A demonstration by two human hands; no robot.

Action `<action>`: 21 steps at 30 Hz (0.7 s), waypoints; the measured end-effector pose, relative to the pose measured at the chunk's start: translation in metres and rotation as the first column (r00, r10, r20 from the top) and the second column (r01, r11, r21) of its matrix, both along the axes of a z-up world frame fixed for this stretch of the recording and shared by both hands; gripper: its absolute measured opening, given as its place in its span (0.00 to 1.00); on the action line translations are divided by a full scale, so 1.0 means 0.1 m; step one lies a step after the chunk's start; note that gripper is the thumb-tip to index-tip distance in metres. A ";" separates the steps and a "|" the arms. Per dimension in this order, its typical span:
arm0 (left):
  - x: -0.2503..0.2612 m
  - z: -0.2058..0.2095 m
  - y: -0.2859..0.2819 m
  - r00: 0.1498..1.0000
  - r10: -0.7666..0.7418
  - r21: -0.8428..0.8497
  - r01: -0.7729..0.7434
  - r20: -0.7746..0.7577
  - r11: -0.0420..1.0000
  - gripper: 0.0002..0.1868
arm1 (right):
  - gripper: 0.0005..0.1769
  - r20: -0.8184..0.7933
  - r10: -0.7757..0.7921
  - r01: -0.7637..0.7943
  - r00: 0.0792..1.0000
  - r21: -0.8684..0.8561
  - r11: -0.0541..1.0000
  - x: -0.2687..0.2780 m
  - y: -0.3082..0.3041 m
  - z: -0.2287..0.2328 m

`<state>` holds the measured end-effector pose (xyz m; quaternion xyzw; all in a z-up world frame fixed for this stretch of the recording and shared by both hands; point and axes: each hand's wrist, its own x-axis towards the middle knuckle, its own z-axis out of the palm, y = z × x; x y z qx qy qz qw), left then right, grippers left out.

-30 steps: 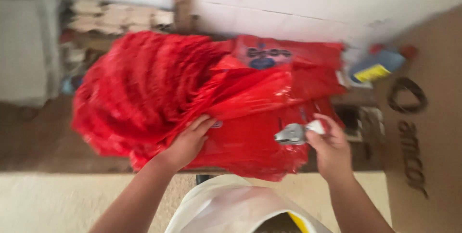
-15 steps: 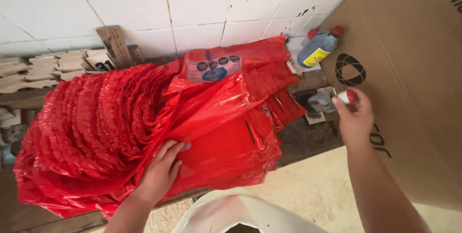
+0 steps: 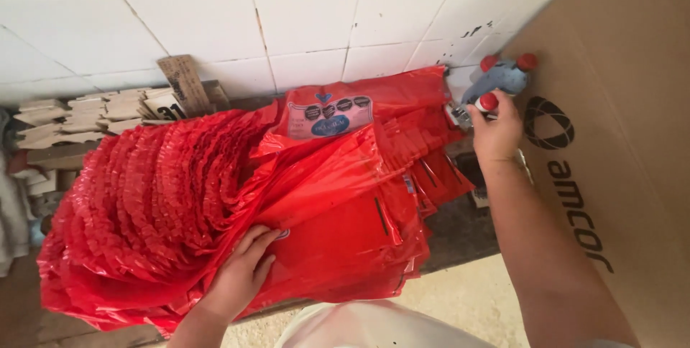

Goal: The person is using a hand stamp to mark a large stack of red plastic bags one by one.

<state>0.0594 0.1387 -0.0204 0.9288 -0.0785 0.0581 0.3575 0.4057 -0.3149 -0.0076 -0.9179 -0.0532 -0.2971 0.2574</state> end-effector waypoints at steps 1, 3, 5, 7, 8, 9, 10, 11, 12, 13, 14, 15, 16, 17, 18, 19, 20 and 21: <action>-0.02 -0.05 0.00 1.000 0.008 0.001 -0.008 -0.006 1.000 0.23 | 0.29 -0.006 0.008 -0.008 1.000 0.001 1.000 0.02 -0.03 -0.05; -0.07 -0.13 0.00 0.994 0.023 -0.055 -0.029 -0.108 0.998 0.24 | 0.31 0.105 0.030 -0.019 0.994 -0.109 0.994 0.05 -0.08 -0.17; -0.18 -0.29 0.02 0.981 0.095 -0.002 -0.097 -0.170 0.995 0.28 | 0.31 0.063 0.014 -0.008 0.998 -0.092 0.996 0.06 -0.08 -0.17; -0.19 -0.28 0.05 0.963 0.160 0.055 -0.152 -0.216 0.987 0.31 | 0.30 0.033 -0.011 0.014 0.999 -0.077 0.997 0.07 -0.06 -0.07; -0.19 -0.21 0.04 0.982 0.155 0.097 -0.145 -0.110 0.985 0.33 | 0.28 -0.055 -0.058 0.058 0.997 0.008 0.998 0.05 -0.04 0.01; -0.19 -0.13 0.04 0.990 0.144 0.140 -0.142 -0.004 0.980 0.35 | 0.26 -0.148 -0.095 0.108 0.984 0.087 0.990 0.02 -0.02 0.09; -0.20 -0.14 0.07 0.989 0.148 0.138 -0.146 -0.005 0.980 0.35 | 0.26 -0.148 -0.091 0.104 0.985 0.085 0.991 -0.08 0.00 0.21; -0.20 -0.15 0.11 0.993 0.122 0.131 -0.121 0.003 0.984 0.36 | 0.25 -0.057 -0.043 0.055 0.997 0.240 0.969 -0.19 0.03 0.32; -0.22 -0.15 0.14 0.995 0.099 0.122 -0.100 0.009 0.988 0.38 | 0.23 0.039 -0.003 -0.012 0.999 0.382 0.924 -0.28 0.07 0.45; -0.18 -0.03 0.12 0.994 0.108 0.117 -0.108 0.007 0.987 0.38 | 0.23 0.037 0.006 -0.020 0.999 0.377 0.926 -0.29 -0.05 0.43; -0.15 0.11 0.13 0.997 0.065 0.159 -0.058 -0.037 0.986 0.39 | 0.24 0.130 0.016 -0.062 0.991 0.363 0.930 -0.34 -0.16 0.38; -0.13 0.23 0.14 0.996 0.024 0.199 -0.007 -0.082 0.980 0.40 | 0.25 0.222 0.026 -0.103 0.975 0.345 0.933 -0.40 -0.28 0.32; -0.10 0.28 0.14 0.996 0.034 0.201 -0.015 -0.087 0.979 0.40 | 0.25 0.217 0.035 -0.111 0.976 0.347 0.931 -0.55 -0.21 0.41; -0.07 0.31 0.15 0.989 -0.007 0.181 0.034 -0.150 0.983 0.42 | 0.23 0.175 0.039 -0.124 0.984 0.511 0.851 -0.72 -0.13 0.50; -0.07 0.34 0.17 0.976 -0.038 0.161 0.074 -0.213 0.984 0.43 | 0.22 0.129 0.059 -0.130 0.990 0.660 0.740 -0.86 -0.04 0.57; -0.04 0.36 0.17 0.975 -0.019 0.166 0.057 -0.220 0.984 0.43 | 0.22 0.122 0.077 -0.139 0.989 0.665 0.733 -1.08 0.12 0.67; -0.04 0.37 0.18 0.975 -0.056 0.131 0.086 -0.216 0.988 0.42 | 0.22 -0.012 0.081 -0.049 0.997 0.699 0.714 -1.28 0.28 0.76; -0.03 0.38 0.20 0.973 -0.093 0.097 0.115 -0.210 0.989 0.42 | 0.23 -0.147 0.089 0.044 0.985 0.716 0.697 -1.48 0.44 0.87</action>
